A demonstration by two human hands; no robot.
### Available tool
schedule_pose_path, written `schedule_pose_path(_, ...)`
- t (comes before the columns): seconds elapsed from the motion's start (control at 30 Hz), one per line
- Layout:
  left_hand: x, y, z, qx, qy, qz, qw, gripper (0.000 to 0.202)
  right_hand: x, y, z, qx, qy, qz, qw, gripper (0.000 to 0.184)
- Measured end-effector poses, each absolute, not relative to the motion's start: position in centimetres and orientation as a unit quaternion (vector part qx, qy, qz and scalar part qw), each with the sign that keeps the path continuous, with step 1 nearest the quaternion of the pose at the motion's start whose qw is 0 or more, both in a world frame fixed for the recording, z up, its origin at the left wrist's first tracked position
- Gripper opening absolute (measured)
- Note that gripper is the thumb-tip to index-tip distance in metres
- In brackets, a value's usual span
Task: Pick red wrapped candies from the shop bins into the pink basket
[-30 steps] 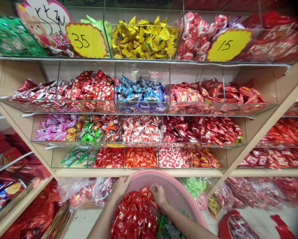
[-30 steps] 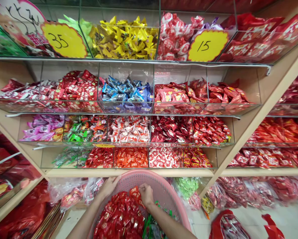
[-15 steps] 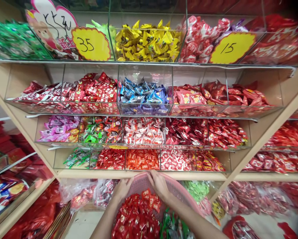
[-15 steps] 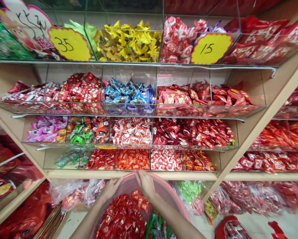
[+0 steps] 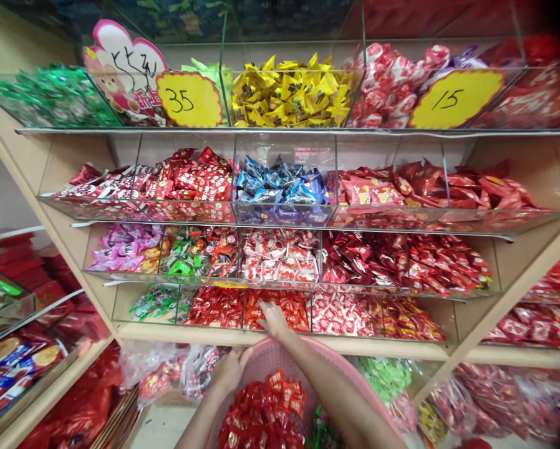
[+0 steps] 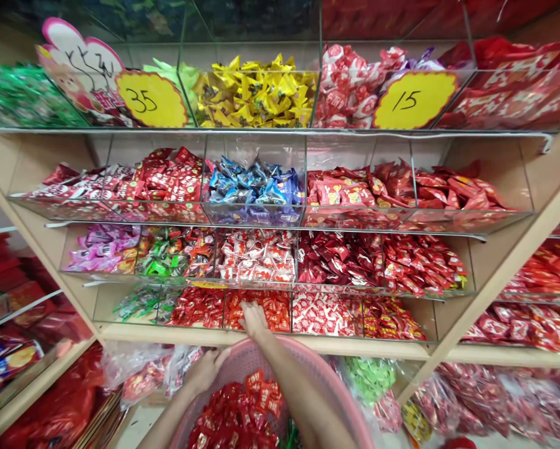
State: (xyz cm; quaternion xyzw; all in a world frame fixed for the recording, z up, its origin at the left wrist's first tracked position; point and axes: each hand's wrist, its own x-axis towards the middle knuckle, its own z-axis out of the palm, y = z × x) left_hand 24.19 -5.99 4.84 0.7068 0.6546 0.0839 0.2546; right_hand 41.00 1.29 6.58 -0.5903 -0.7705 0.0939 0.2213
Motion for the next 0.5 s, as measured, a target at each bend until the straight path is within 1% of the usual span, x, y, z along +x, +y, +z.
schedule_pose_path(0.07, 23.6, -6.3, 4.8, 0.707, 0.655, 0.088, 0.253, 0.066, 40.9, 1.2, 6.3, -0.587, -0.771, 0.091, 0.23, 0.039)
schedule_pose_path(0.13, 23.1, -6.3, 5.0, 0.693, 0.662, 0.083, 0.274, 0.066, 40.9, 1.0, 6.2, -0.582, -0.768, 0.093, 0.25, 0.037)
schedule_pose_path(0.2, 23.1, -6.5, 5.8, 0.68, 0.668, 0.089, 0.289, 0.059, 41.2, 0.5, 6.3, -0.57, -0.765, 0.099, 0.283, 0.036)
schedule_pose_path(0.27, 24.2, -7.3, 7.1, 0.679, 0.667, 0.144, 0.272, 0.05, 42.0, -0.5, 6.6, -0.55, -0.764, 0.1, 0.323, 0.037)
schedule_pose_path(0.3, 25.2, -8.2, 7.9, 0.674, 0.666, 0.204, 0.245, 0.05, 42.5, -1.2, 6.9, -0.539, -0.764, 0.099, 0.34, 0.038)
schedule_pose_path(0.33, 26.7, -9.5, 8.5, 0.676, 0.641, 0.266, 0.246, 0.051, 43.2, -2.0, 7.1, -0.529, -0.766, 0.096, 0.352, 0.038)
schedule_pose_path(0.37, 28.5, -11.3, 8.9, 0.677, 0.598, 0.3, 0.307, 0.049, 43.9, -3.0, 7.4, -0.52, -0.77, 0.093, 0.357, 0.038)
schedule_pose_path(0.4, 30.5, -13.4, 9.2, 0.663, 0.536, 0.302, 0.426, 0.047, 44.7, -4.1, 7.6, -0.512, -0.777, 0.09, 0.357, 0.037)
schedule_pose_path(0.47, 34.9, -18.7, 9.0, 0.552, 0.376, 0.236, 0.706, 0.043, 46.3, -6.5, 7.9, -0.491, -0.798, 0.09, 0.338, 0.035)
schedule_pose_path(0.5, 37.0, -21.4, 8.7, 0.528, 0.341, 0.209, 0.749, 0.04, 47.0, -7.7, 7.8, -0.481, -0.809, 0.094, 0.326, 0.034)
